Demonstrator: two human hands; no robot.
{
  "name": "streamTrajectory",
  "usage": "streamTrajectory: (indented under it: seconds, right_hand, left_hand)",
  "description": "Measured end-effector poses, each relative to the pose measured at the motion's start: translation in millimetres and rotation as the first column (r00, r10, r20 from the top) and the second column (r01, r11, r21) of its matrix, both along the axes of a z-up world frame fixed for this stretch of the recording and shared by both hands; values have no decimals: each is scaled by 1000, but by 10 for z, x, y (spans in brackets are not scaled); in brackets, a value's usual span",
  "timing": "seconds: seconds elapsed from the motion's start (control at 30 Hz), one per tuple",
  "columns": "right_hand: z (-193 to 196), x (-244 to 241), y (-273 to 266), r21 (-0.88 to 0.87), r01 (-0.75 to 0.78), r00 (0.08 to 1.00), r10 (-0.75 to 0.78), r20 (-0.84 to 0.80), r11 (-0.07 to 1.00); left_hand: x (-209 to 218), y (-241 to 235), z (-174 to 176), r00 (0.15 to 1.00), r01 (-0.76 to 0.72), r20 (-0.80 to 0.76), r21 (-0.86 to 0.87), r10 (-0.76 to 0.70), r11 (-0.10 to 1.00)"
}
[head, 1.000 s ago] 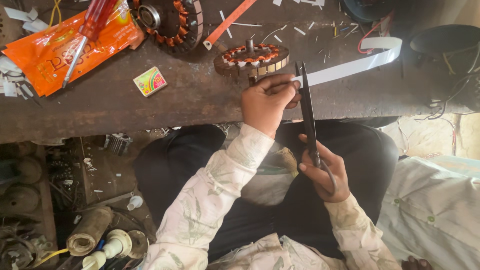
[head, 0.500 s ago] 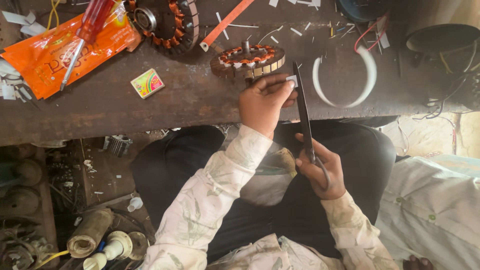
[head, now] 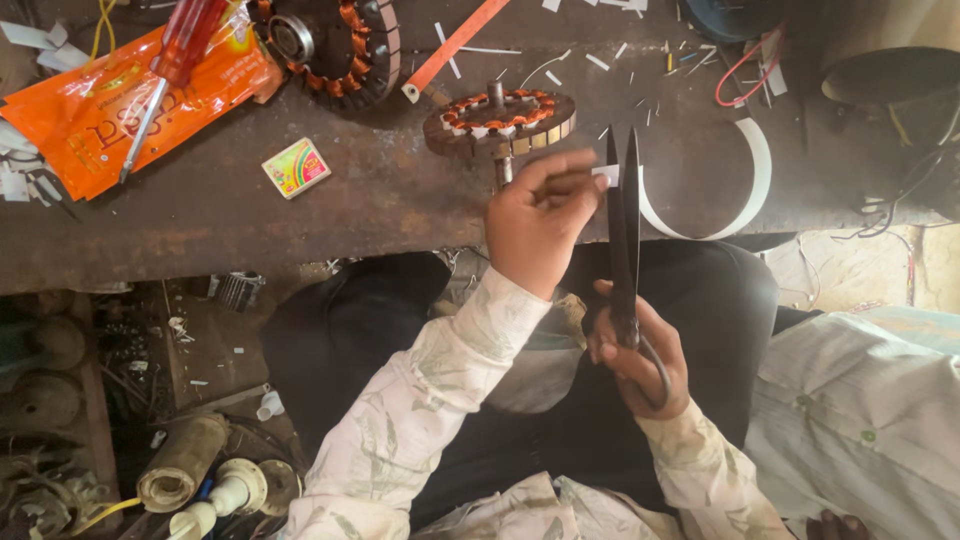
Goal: The person cuts small pieces of white insulating tape using shears and inserts them into the slots of a motor stator. The person repeats this process for multiple slots, handling the stator and tape throughout.
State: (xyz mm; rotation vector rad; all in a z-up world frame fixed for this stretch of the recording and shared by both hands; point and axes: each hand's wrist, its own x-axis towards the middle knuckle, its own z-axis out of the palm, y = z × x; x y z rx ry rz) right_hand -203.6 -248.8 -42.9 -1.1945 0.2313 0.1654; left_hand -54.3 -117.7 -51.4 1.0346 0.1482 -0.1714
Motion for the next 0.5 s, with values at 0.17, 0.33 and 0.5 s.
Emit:
streamTrajectory:
  seconds: [0.17,0.33,0.5]
  right_hand:
    - [-84,-49,-8,14,13,1000,-13,-22,1000]
    - [-114,-68,-36,-99,12,998,-18,-67,995]
    - [-115,-57,-16,-131,14,997,-24,-74,991]
  left_hand:
    - [-25,31,43,991,5,-128,-175,-27,985]
    - [-6,31,41,992,0,-124,-191,-25,982]
    - [7,45,4,988,29,-145,-194,-58,981]
